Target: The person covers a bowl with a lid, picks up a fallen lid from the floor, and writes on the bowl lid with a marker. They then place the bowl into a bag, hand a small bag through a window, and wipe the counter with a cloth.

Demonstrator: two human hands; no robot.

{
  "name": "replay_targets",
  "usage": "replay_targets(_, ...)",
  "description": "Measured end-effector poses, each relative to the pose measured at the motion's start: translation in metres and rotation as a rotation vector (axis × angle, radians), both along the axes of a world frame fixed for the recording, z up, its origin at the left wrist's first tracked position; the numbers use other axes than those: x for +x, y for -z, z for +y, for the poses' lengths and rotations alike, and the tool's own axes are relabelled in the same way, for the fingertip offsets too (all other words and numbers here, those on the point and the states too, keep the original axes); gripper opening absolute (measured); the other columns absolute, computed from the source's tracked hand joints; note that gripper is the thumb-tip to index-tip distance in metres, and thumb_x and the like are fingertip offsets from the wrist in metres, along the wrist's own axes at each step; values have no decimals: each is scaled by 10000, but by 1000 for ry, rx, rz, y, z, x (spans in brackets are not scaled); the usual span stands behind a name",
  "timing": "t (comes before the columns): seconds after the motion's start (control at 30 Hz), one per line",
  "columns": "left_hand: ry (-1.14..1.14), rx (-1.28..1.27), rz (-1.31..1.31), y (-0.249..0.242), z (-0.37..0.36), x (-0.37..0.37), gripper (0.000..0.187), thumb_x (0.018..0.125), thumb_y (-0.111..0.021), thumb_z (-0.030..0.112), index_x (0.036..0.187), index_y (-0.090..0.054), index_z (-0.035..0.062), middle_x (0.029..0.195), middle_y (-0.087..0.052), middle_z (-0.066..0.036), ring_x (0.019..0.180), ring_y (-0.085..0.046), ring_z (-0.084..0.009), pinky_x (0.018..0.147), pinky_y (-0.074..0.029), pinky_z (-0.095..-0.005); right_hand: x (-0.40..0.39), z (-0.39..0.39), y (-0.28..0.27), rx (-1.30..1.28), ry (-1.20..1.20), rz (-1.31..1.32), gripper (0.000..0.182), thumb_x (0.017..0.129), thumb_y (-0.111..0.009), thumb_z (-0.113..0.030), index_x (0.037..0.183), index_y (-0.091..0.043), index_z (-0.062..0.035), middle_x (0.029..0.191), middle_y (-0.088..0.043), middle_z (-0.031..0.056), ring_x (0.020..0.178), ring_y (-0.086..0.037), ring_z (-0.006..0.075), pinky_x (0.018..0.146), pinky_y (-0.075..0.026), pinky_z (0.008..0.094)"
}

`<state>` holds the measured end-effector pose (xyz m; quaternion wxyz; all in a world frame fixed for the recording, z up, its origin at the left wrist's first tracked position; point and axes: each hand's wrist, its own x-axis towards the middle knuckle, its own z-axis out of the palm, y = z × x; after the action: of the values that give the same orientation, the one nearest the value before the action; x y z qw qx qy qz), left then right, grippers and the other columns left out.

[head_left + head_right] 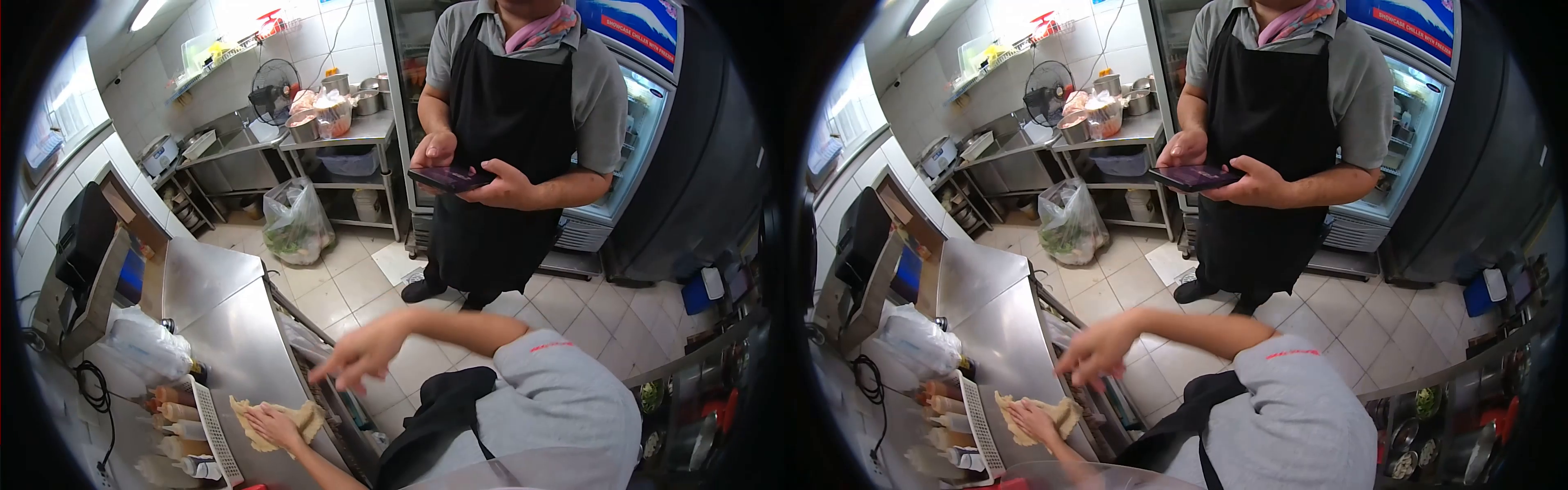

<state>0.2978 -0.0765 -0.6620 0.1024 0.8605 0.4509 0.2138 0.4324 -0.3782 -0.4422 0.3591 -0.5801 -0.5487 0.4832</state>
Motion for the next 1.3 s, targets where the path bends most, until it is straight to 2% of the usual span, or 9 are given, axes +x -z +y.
replay_targets(0.23,19,-41,-90,0,2,-4,499,937,-303,299,1314,-352,-24,1382,-333,-167,1272,-309,-302,1058,-217,-366,-61,54,83,-232,-338,-84,503,915,-429,-212,1371,-272,-68,839,-634,131,569,-612,203,486,-527,305)
replay_targets(0.47,93,-69,-374,1,4,-4,412,837,-388,91,1218,-466,-46,1272,-459,-189,1221,-375,-327,1029,-279,-381,-50,49,82,-250,-193,69,496,912,-419,-198,1372,-280,-75,842,-636,116,579,-602,195,490,-522,305)
replay_targets(0.67,211,-144,-429,38,16,-3,489,788,-475,134,1225,-423,-79,1310,-395,-234,1258,-317,-348,1065,-226,-400,-54,122,116,341,163,-285,259,853,-515,-100,1092,-574,-21,779,-622,135,714,-609,204,688,-480,333)
replay_targets(0.7,223,105,297,19,5,-13,541,790,-497,185,1245,-390,-88,1323,-376,-243,1266,-300,-365,1076,-199,-407,-54,136,123,369,217,-250,241,822,-542,-63,1055,-580,-15,784,-620,141,723,-608,199,680,-482,316)
replay_targets(0.8,157,175,-130,23,-42,-50,341,861,-428,190,1087,-487,-59,1135,-478,-248,1075,-430,-384,958,-320,-455,-46,175,151,392,194,-230,372,775,-607,-29,1142,-548,-49,1128,-571,80,923,-576,184,782,-483,304)
replay_targets(0.87,40,-559,-884,-48,-100,-81,312,838,-472,124,1107,-480,-34,1085,-505,-236,995,-477,-380,903,-368,-455,-50,190,142,571,171,-212,439,750,-663,-17,1166,-529,-51,1154,-546,132,1068,-527,201,900,-432,321)
replay_targets(0.9,-37,-58,-535,-20,-112,-92,495,796,-524,49,1271,-394,-8,1205,-476,-225,1131,-438,-368,958,-358,-423,-44,207,156,744,44,-135,421,755,-640,18,1158,-528,-32,1174,-521,169,1107,-500,243,924,-412,324)
replay_targets(1.07,-343,-399,-626,-60,-186,-150,468,856,-475,108,1315,-386,121,1078,-596,-116,824,-611,-287,710,-488,-364,-5,253,215,450,-209,-695,409,942,-373,-210,1263,-402,42,1356,-344,214,1263,-312,341,1051,-236,348)
replay_targets(1.3,-519,-83,-850,-43,-195,-161,442,834,-478,30,1266,-446,120,953,-637,-97,750,-623,-251,647,-476,-336,-73,242,164,282,-276,-1434,484,945,-295,-274,1346,-298,-4,1405,-277,186,1294,-267,309,1059,-207,410)
